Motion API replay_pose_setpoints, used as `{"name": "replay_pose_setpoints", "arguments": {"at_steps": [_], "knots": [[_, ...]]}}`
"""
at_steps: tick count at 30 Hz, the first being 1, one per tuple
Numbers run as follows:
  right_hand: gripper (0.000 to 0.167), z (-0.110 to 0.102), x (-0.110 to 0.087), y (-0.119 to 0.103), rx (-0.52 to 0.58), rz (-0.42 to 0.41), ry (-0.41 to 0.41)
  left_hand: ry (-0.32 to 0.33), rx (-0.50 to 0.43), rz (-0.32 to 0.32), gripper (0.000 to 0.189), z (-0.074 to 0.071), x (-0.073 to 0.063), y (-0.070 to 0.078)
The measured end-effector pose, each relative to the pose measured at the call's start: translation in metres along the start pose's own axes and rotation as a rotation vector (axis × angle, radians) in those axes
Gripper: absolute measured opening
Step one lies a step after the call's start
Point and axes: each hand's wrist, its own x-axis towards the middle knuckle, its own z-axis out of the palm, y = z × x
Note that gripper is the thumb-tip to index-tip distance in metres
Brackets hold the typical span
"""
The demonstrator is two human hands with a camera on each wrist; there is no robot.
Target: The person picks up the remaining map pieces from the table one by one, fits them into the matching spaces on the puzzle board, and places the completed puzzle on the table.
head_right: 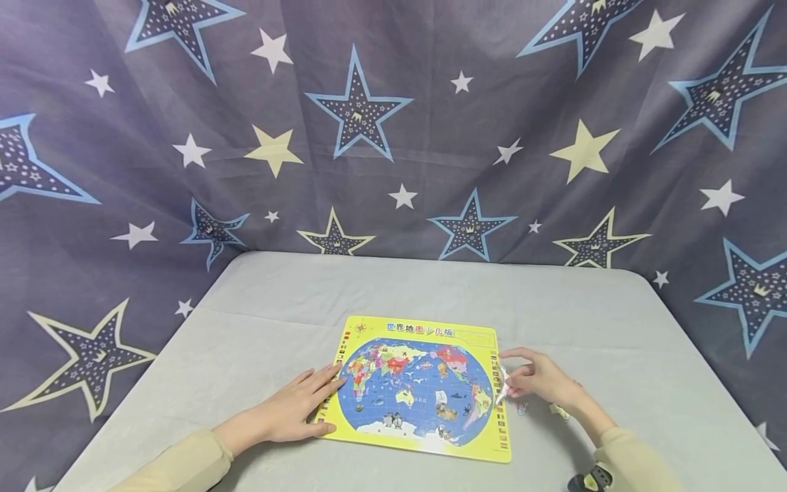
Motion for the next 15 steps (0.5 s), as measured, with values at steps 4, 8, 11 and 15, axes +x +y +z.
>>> {"name": "replay_pose_setpoints", "arguments": {"at_steps": [4, 8, 11, 15], "knots": [[0.048, 0.003, 0.003, -0.002, -0.007, -0.028, -0.052, 0.002, -0.004, 0.004, 0.079, -0.001, 0.000, 0.000], [0.044, 0.007, 0.006, -0.001, -0.021, -0.022, -0.085, -0.006, -0.007, 0.004, 0.079, -0.001, -0.001, 0.000], [0.043, 0.010, 0.007, 0.000, -0.026, -0.012, -0.095, -0.007, -0.008, 0.007, 0.079, -0.001, -0.001, 0.001], [0.041, 0.014, 0.010, -0.001, -0.051, 0.008, -0.099, -0.003, -0.010, 0.009, 0.079, -0.001, -0.001, 0.000]]}}
